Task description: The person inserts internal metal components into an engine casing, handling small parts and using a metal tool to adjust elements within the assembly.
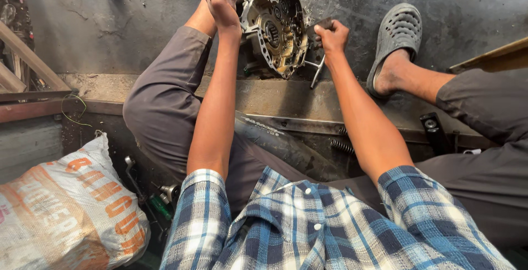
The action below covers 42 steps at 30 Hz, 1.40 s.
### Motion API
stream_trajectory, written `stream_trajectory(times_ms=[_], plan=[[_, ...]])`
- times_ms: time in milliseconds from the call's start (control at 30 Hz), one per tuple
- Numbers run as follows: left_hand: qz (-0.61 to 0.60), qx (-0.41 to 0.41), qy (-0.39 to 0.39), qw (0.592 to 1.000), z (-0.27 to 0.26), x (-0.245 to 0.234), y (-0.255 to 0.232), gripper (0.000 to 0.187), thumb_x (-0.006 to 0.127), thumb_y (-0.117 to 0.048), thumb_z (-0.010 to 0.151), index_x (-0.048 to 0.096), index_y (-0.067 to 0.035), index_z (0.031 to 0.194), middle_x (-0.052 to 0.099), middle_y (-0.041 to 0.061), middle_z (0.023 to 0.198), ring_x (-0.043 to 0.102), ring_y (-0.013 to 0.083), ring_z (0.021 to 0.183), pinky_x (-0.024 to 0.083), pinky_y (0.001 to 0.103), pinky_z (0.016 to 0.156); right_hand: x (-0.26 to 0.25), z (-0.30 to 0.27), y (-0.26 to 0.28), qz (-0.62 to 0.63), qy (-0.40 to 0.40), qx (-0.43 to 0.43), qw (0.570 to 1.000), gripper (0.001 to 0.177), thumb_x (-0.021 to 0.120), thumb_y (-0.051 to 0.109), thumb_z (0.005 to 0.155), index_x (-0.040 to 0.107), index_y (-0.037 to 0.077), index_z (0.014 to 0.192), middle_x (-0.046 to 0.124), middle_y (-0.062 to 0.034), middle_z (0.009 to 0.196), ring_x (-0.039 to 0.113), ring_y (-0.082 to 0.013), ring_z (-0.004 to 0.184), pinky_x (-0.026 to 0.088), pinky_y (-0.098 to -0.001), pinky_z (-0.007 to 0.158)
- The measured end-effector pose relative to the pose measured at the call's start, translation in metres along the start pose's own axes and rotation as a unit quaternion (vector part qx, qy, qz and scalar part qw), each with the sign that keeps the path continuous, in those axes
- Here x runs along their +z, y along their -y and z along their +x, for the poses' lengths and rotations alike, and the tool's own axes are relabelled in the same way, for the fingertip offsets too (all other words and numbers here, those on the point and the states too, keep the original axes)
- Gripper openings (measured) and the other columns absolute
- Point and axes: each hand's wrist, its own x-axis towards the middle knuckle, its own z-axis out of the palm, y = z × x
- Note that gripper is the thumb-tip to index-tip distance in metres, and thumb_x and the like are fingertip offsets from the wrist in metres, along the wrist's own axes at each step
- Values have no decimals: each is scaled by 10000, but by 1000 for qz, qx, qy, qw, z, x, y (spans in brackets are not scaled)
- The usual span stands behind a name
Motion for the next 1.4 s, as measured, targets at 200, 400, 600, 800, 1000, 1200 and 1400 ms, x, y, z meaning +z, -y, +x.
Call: stream_trajectory(times_ms=[200, 400, 600, 800, 1000, 1200, 1400], plan=[[21, 16, 18, 1000, -8, 15, -10, 158, 446, -91, 1034, 537, -27, 1147, 612, 91, 955, 604, 199, 861, 547, 392, 834, 20, 32, 29, -62, -35, -27, 997, 54, 787, 39, 858, 739, 41, 831, 715, -23, 708, 662, -85, 569, 497, -236, 473], [20, 13, 14, 1000, -9, 15, -12, 197, 435, -92, 1024, 548, -35, 1174, 611, 86, 940, 603, 198, 848, 540, 384, 819, 12, 69, 20, -16, 66, -98, 993, 143, 702, -85, 881, 648, 25, 954, 743, -59, 769, 732, -126, 630, 588, -253, 527], [-2, 7, 28, 1000, -5, 6, -1, 141, 451, -81, 1052, 540, -14, 1138, 631, 115, 974, 626, 234, 885, 544, 410, 850, -3, 60, 13, -27, 139, -130, 981, 208, 622, -135, 895, 582, 34, 1011, 739, -85, 848, 774, -155, 723, 648, -276, 609], [23, 2, 22, 999, -5, 6, 5, 186, 451, -113, 1062, 582, 12, 1106, 644, 111, 965, 640, 242, 895, 542, 412, 875, -2, -29, 7, -233, -53, -280, 930, 146, 742, -94, 799, 678, 36, 820, 739, -100, 810, 703, -183, 700, 550, -334, 614], [3, -9, -10, 1000, -3, 1, 8, 169, 483, -108, 1063, 583, 26, 1086, 646, 116, 955, 635, 244, 890, 531, 412, 865, 16, -51, 1, -242, -71, -305, 918, 192, 773, -32, 807, 585, 6, 799, 797, -128, 964, 775, -215, 803, 589, -354, 690], [16, 33, 10, 999, -8, 17, 0, 127, 478, -95, 1037, 559, -26, 1106, 626, 91, 932, 620, 206, 860, 538, 386, 814, 15, -26, 18, -344, -47, -197, 917, 176, 781, -10, 802, 613, 27, 764, 739, -139, 736, 756, -302, 711, 541, -449, 660], [26, 35, 43, 998, -7, 21, -2, 113, 475, -94, 1036, 538, -45, 1117, 615, 77, 953, 622, 195, 866, 532, 369, 826, 9, -24, 34, -322, -131, -239, 907, 249, 673, -27, 766, 709, 72, 992, 748, -132, 911, 713, -362, 848, 540, -463, 722]])
